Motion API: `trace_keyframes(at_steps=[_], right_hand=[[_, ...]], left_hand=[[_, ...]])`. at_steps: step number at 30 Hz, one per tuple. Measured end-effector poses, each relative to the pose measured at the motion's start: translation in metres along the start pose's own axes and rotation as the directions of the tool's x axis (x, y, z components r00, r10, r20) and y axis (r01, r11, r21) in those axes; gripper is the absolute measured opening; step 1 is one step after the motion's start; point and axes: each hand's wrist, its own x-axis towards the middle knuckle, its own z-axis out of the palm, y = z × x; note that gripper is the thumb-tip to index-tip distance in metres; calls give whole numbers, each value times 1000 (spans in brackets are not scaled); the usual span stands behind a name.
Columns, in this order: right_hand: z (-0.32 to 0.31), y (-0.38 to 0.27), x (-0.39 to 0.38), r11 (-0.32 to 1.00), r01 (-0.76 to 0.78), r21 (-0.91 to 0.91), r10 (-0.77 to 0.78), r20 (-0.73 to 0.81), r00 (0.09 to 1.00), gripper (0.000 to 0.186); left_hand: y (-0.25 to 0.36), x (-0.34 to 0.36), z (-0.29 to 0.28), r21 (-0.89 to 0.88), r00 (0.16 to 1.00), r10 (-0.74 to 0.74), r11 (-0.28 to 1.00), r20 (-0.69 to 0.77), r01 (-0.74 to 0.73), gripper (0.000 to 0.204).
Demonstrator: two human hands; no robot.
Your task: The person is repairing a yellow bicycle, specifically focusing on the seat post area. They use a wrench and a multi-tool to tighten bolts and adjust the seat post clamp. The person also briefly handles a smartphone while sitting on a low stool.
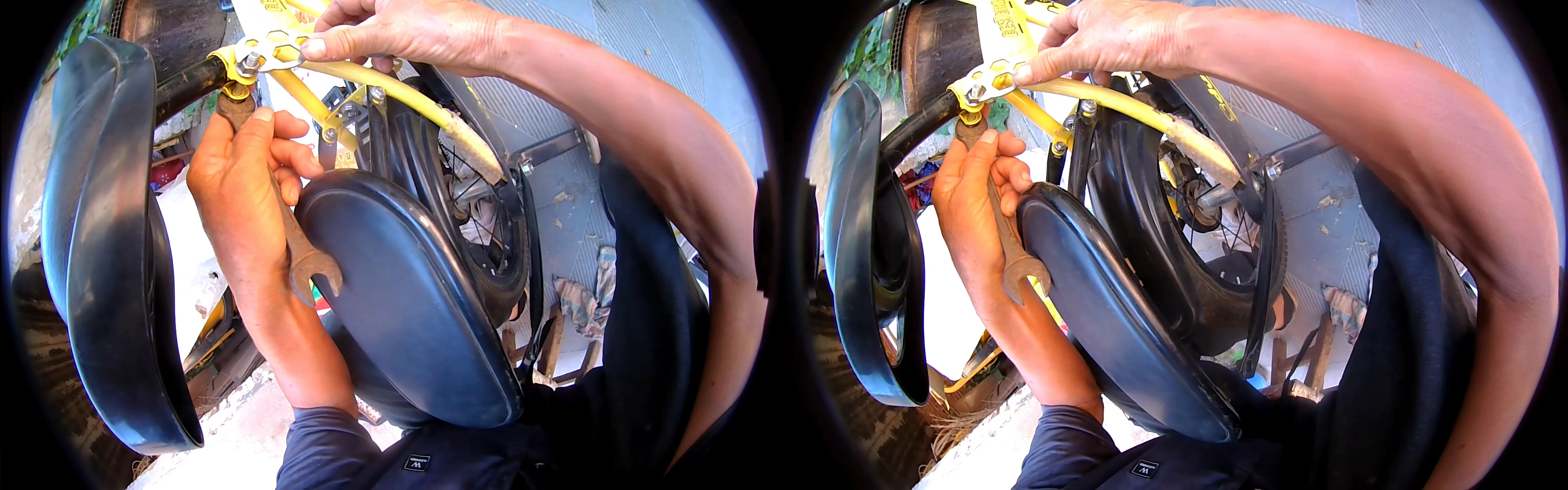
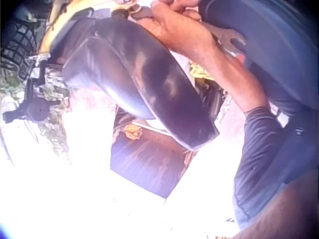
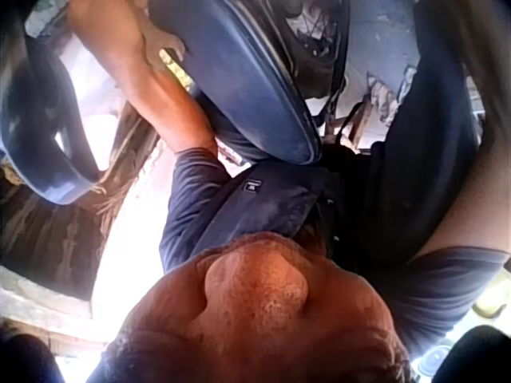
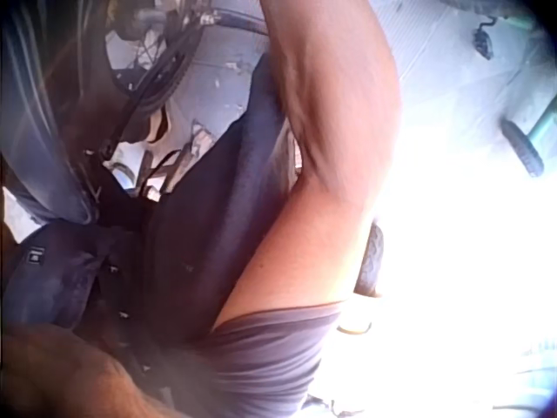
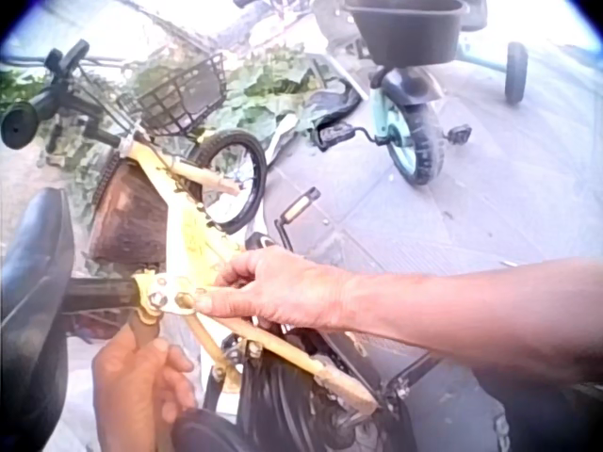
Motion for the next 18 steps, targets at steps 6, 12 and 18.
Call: trace_keyframes(at_steps=[6,12,18], right_hand=[[-8,6,0,854,317,-413,-321,61,945,44],[-19,-21,5,803,261,-536,-251,94,963,46],[-20,-22,3,782,386,-489,-333,195,923,47]], left_hand=[[0,0,1,-10,1000,7,1000,14,-7,17],[-3,1,-2,4,1000,5,1000,6,-5,15],[1,-1,1,-14,1000,1,1000,1,-1,14]])
